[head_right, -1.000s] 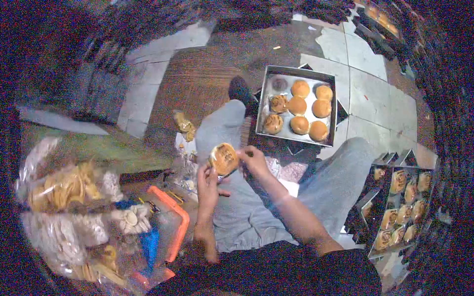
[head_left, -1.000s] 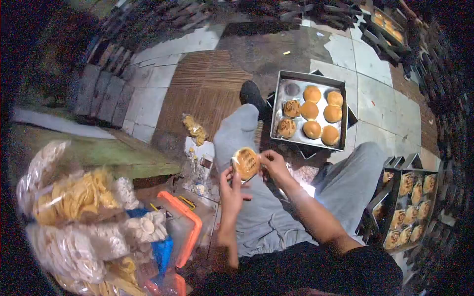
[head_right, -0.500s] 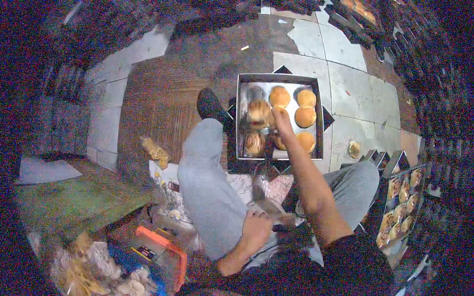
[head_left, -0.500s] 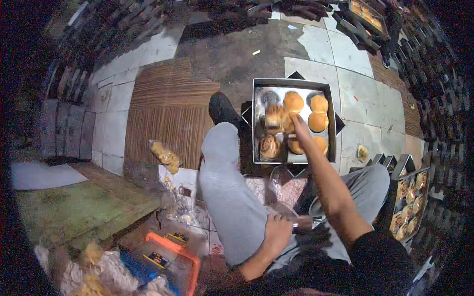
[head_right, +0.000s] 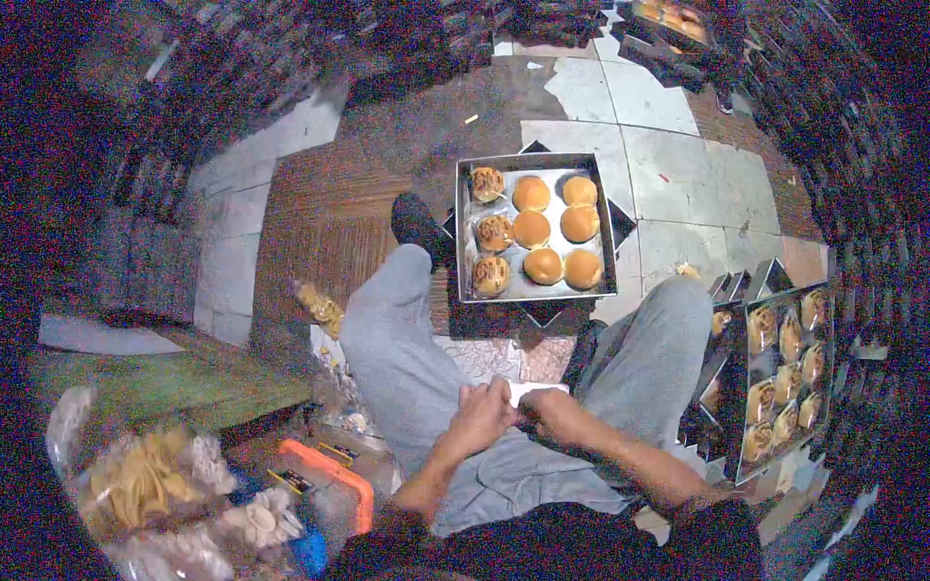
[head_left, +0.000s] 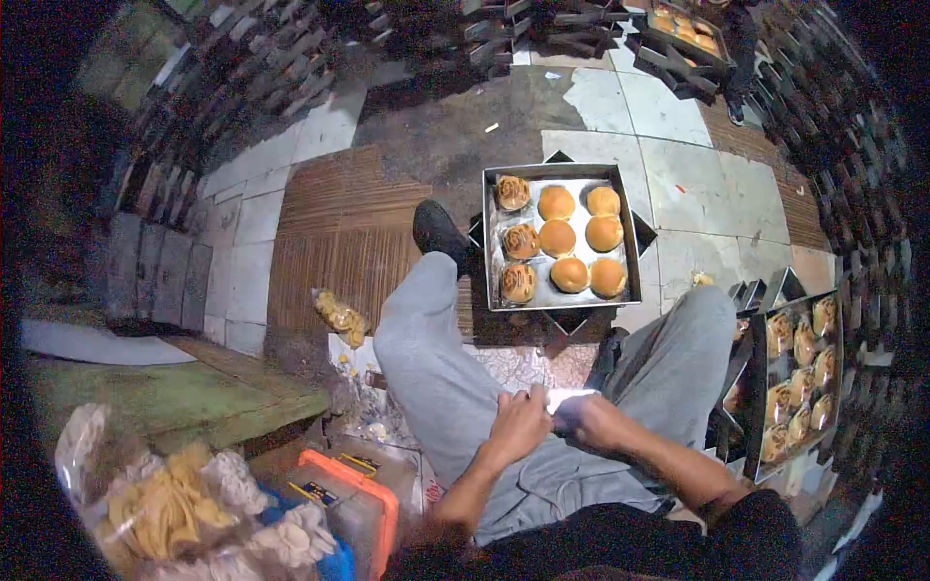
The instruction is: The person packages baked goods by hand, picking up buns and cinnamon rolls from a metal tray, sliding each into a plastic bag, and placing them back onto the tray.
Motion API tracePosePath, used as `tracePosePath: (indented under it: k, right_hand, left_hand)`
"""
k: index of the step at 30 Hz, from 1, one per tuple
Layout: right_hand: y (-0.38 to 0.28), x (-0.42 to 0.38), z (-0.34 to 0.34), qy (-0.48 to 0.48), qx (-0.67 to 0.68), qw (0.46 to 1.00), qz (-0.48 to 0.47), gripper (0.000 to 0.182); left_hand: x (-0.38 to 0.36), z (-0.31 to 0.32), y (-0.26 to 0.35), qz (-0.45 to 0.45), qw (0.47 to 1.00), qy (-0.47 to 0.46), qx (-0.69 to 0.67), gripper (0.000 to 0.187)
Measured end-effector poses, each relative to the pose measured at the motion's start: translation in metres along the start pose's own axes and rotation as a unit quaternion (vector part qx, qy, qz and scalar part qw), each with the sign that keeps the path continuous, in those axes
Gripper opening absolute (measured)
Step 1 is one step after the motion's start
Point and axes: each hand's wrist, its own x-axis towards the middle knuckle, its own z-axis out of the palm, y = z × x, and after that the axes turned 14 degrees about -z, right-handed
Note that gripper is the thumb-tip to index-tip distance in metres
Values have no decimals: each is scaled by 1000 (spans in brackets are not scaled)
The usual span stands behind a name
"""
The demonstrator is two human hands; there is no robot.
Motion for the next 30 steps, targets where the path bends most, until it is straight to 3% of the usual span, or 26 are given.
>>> tracePosePath:
  k: [1, 2, 3, 5, 6, 7, 9, 11, 13, 15, 17, 19, 20, 21, 22, 23, 24, 25, 26, 27, 28, 30]
  right_hand:
    - [-4, 0, -12, 4, -4, 1000, -6, 32]
    - [-8, 1, -27, 111, -28, 990, -79, 29]
    - [-13, 1, -42, 218, -49, 963, -148, 26]
    - [-33, 0, -82, 218, -27, 966, -137, 24]
    - [-44, -3, -98, 203, -43, 971, -117, 22]
    - [-54, -4, -102, 209, -46, 969, -121, 22]
    - [-69, -3, -108, 199, -4, 979, -40, 25]
    - [-66, -4, -98, 243, -17, 954, -175, 50]
    - [-66, -5, -91, 151, 13, 981, -125, 69]
    - [-60, 1, -77, 176, -62, 972, -144, 73]
    - [-51, 14, -73, 204, -136, 957, -157, 77]
    - [-49, 27, -76, 226, -51, 954, -193, 80]
    - [-55, 32, -81, 200, -102, 956, -189, 82]
    - [-58, 47, -69, 203, -100, 957, -182, 82]
    - [-60, 65, -49, 280, 24, 942, -185, 74]
    - [-63, 82, -37, 351, 145, 906, -185, 66]
    - [-85, 90, -52, 363, 189, 905, -116, 46]
    - [-89, 105, -61, 366, 188, 905, -111, 46]
    - [-88, 119, -67, 377, 171, 901, -126, 37]
    - [-82, 131, -73, 385, 155, 899, -140, 30]
    - [-44, 155, -76, 407, 33, 897, -170, 27]
    - [20, 202, -116, 405, -54, 911, -44, 23]
  left_hand:
    - [-1, 0, 4, -3, 993, 25, -111, 42]
    - [1, 10, 10, 12, 957, 91, -274, 39]
    - [5, 8, 10, 14, 958, 94, -270, 39]
    - [25, -13, 12, 45, 978, -95, -181, 26]
    - [37, -19, 15, 35, 986, -19, -160, 13]
    - [43, -37, 22, 40, 987, -14, -155, 13]
    - [47, -71, 35, 149, 975, 159, 49, 19]
    - [48, -86, 44, 202, 963, 171, 49, 28]
    - [47, -90, 50, 250, 950, 181, 48, 36]
    - [43, -91, 52, 285, 922, 214, 154, 54]
    - [24, -99, 75, 278, 935, 173, 134, 60]
    - [18, -101, 88, 256, 939, 226, -42, 63]
    - [26, -101, 91, 182, 930, 302, -104, 57]
    - [37, -96, 90, 185, 932, 294, -105, 57]
    - [53, -86, 83, 37, 894, 138, -424, 56]
    - [72, -76, 72, -122, 723, -37, -679, 57]
    - [92, -78, 41, -49, 792, 33, -608, 57]
    - [100, -98, 43, -109, 763, 116, -626, 55]
    - [129, -95, 5, -121, 739, 176, -639, 51]
    - [131, -116, 5, -134, 667, 198, -706, 49]
    - [134, -138, 5, -145, 588, 219, -765, 46]
    - [142, -148, -31, -137, 592, 203, -768, 51]
